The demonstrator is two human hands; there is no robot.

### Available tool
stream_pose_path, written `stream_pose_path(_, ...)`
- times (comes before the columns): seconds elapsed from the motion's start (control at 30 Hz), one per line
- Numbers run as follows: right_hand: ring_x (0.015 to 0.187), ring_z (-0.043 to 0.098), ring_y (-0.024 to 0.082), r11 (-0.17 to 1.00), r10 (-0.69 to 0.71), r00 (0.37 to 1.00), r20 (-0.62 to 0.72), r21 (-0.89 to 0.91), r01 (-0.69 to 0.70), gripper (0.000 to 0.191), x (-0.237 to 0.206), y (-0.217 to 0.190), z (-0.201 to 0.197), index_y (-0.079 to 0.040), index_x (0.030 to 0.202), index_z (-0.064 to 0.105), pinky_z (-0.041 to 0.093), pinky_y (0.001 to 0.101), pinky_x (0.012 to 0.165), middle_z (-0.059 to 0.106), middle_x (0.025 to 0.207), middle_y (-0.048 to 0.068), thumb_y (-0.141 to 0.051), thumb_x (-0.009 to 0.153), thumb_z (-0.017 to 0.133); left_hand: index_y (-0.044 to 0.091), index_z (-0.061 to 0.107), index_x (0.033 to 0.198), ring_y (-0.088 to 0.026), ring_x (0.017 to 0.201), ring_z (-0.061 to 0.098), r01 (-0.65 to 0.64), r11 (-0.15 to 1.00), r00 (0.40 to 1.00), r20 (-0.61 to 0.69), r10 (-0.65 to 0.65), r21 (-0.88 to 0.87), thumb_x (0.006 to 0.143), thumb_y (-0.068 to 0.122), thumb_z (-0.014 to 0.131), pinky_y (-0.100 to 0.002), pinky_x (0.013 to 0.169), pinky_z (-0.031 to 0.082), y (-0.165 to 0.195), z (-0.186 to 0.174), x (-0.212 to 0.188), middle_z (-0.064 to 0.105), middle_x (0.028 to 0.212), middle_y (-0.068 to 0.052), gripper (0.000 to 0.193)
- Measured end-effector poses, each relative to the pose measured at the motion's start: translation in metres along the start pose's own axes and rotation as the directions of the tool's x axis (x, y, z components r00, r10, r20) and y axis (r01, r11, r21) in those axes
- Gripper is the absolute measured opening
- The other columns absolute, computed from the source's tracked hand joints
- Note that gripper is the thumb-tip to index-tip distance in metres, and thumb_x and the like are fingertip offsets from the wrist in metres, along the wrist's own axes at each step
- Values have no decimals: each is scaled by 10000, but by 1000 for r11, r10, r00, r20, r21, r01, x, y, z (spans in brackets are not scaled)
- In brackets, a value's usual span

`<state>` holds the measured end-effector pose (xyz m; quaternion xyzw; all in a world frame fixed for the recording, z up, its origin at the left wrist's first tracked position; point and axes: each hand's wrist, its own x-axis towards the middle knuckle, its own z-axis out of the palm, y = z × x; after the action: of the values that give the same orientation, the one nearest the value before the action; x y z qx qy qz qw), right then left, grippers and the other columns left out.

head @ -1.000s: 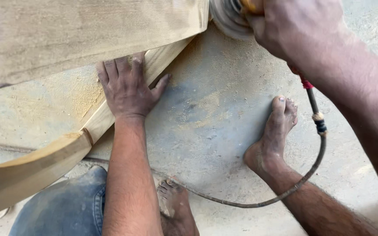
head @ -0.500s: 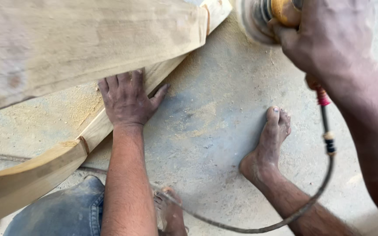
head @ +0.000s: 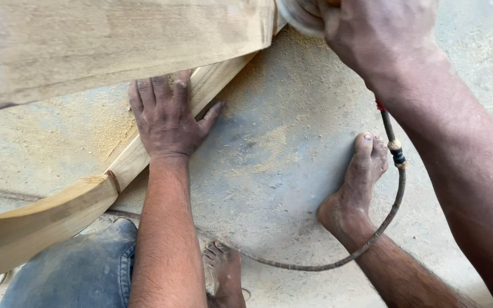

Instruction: The person uses a handheld orbital sander to smooth the legs and frame of a wooden chair. They reposition the chair to access different areas and continue sanding the curved and flat surfaces.

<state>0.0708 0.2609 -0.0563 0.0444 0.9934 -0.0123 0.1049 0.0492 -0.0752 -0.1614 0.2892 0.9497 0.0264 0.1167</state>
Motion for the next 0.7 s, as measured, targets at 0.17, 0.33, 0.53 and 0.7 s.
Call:
stream_pose_path(0.17, 992, 483, 233, 504, 709, 686, 164, 562, -655, 512, -76, -39, 1, -156, 1276, 509, 414, 492, 775, 485, 1081, 77, -417, 869, 680, 267, 334, 1529, -387, 1411, 388, -29, 999, 998, -55, 27, -27, 895, 776, 796, -608, 1213, 285, -4, 0, -1, 401, 1447, -159, 935)
stream_pose_path(0.33, 1235, 361, 258, -495, 750, 36, 660, 598, -630, 779, -171, -93, 22, -225, 1400, 371, 329, 603, 953, 365, 1311, 64, -552, 750, 649, 243, 314, 1504, -395, 1454, 371, -77, 997, 993, -93, 76, -4, 904, 775, 786, -609, 1218, 297, -5, -1, -2, 370, 1546, -178, 931)
stream_pose_path(0.53, 1288, 301, 299, -462, 721, 96, 686, 580, -671, 791, -163, -84, 34, -186, 1323, 352, 251, 685, 1097, 305, 1304, 81, -644, 722, 587, 257, 321, 1531, -395, 1397, 396, -33, 999, 999, -17, 32, -24, 888, 799, 711, -637, 1194, 307, -4, -2, 0, 403, 1414, -172, 928)
stream_pose_path(0.7, 882, 471, 281, 419, 771, 579, 265, 474, -775, 521, -68, -52, -37, -63, 1159, 549, 397, 561, 823, 486, 941, 137, -542, 961, 591, 282, 349, 1499, -367, 1375, 422, -3, 1000, 1000, 1, 3, -16, 885, 816, 708, -627, 1204, 313, 0, 0, -1, 420, 1397, -134, 890)
